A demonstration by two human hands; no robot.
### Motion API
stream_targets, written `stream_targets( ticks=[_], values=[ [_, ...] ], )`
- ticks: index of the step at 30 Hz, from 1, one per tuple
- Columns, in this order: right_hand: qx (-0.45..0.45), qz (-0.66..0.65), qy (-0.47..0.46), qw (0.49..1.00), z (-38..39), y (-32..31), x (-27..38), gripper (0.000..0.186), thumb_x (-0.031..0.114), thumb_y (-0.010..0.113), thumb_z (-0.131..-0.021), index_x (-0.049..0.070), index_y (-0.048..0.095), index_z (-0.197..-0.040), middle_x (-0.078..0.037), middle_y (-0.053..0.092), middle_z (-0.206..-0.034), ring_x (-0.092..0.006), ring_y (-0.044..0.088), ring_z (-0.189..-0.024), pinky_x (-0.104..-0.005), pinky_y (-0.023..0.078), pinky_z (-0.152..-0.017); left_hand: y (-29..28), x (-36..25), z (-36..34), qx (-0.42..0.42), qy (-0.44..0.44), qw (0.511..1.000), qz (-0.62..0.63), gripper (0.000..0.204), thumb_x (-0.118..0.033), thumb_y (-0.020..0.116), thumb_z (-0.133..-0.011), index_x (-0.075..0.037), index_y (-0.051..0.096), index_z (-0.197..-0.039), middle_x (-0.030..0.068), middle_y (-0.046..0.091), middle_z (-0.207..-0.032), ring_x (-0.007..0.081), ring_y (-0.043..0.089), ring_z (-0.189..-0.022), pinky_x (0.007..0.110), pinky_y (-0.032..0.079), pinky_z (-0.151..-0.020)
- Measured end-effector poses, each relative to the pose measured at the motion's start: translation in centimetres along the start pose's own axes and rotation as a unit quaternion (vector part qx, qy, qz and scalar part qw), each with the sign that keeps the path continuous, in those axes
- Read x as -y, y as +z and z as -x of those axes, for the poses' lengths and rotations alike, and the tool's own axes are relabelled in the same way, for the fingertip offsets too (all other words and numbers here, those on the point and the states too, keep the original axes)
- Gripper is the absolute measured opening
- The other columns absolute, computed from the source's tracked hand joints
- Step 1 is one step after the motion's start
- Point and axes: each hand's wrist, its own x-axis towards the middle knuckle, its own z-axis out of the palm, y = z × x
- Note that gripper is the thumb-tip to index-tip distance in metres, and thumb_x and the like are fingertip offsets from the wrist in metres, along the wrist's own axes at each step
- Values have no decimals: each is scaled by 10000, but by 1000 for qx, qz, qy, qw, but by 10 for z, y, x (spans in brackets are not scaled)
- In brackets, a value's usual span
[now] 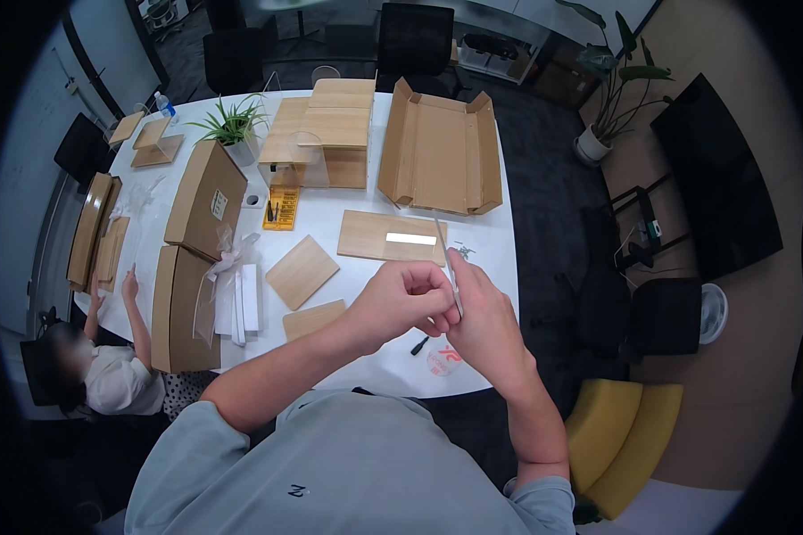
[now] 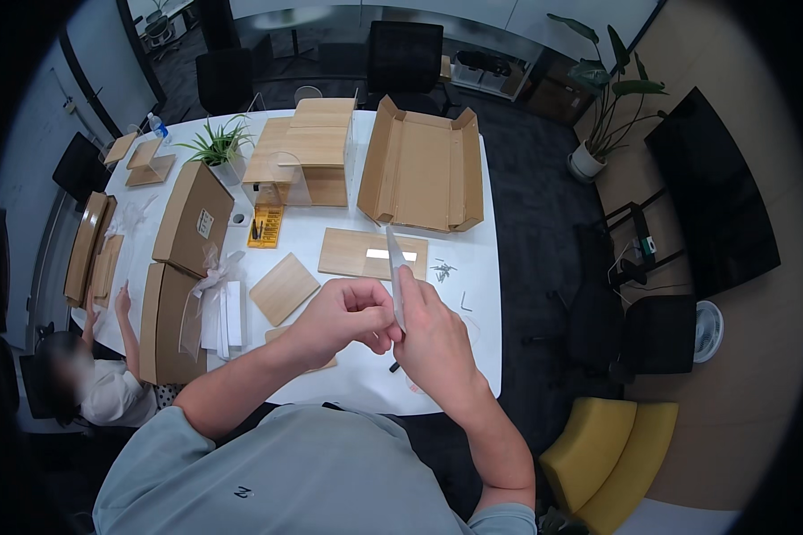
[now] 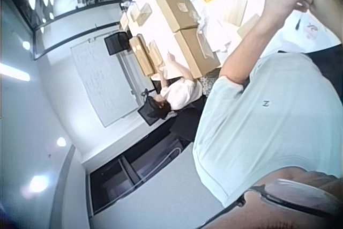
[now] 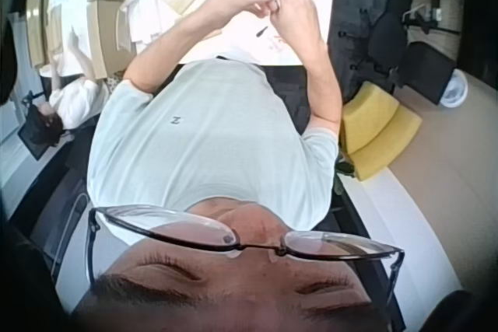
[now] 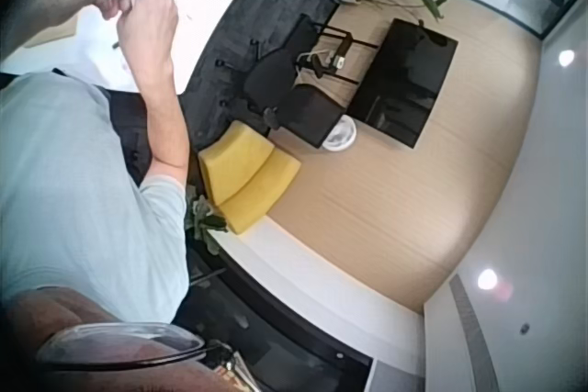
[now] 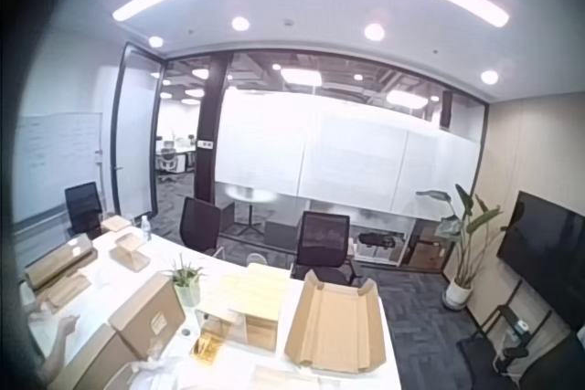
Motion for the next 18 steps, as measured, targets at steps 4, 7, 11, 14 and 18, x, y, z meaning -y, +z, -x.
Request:
stream_targets(
  ticks=[4,7,11,14,18],
  values=[
    [-20,45,4,999,-1,0,0,757,-13,746,-714,-81,399,-1383,-258,599,-1182,-399,685,-949,-444,582,-754,0,-4,-1,-8,-4,999,-33,145,-167,632,-927,-28,638,-887,82,716,-824,110,673,-701,262,572,-688],
    [-36,69,1,997,-1,0,0,764,-31,748,-696,-78,398,-1374,-258,590,-1202,-400,672,-996,-451,584,-768,0,-7,-1,-11,-10,999,-49,151,-162,638,-916,-21,640,-863,79,712,-802,104,668,-685,259,571,-677],
    [-47,91,7,995,0,-2,2,778,-64,745,-666,-77,405,-1366,-259,583,-1216,-405,658,-1032,-455,583,-789,-2,-10,-3,-11,-16,998,-61,148,-154,645,-874,-17,635,-821,78,716,-787,100,665,-678,248,567,-659],
    [-47,103,16,993,0,-2,4,775,-79,733,-660,-80,409,-1364,-260,581,-1223,-408,656,-1038,-452,582,-794,-4,-10,-4,-4,-17,997,-70,140,-150,647,-866,-23,633,-810,79,717,-777,99,664,-672,245,564,-653],
    [-52,97,3,994,1,-1,2,777,-85,723,-661,-84,406,-1370,-261,580,-1230,-410,658,-1030,-452,583,-793,-5,-6,-7,2,-20,999,-38,115,-134,646,-861,-39,627,-798,71,707,-759,95,655,-662,248,561,-650]
  ],
)
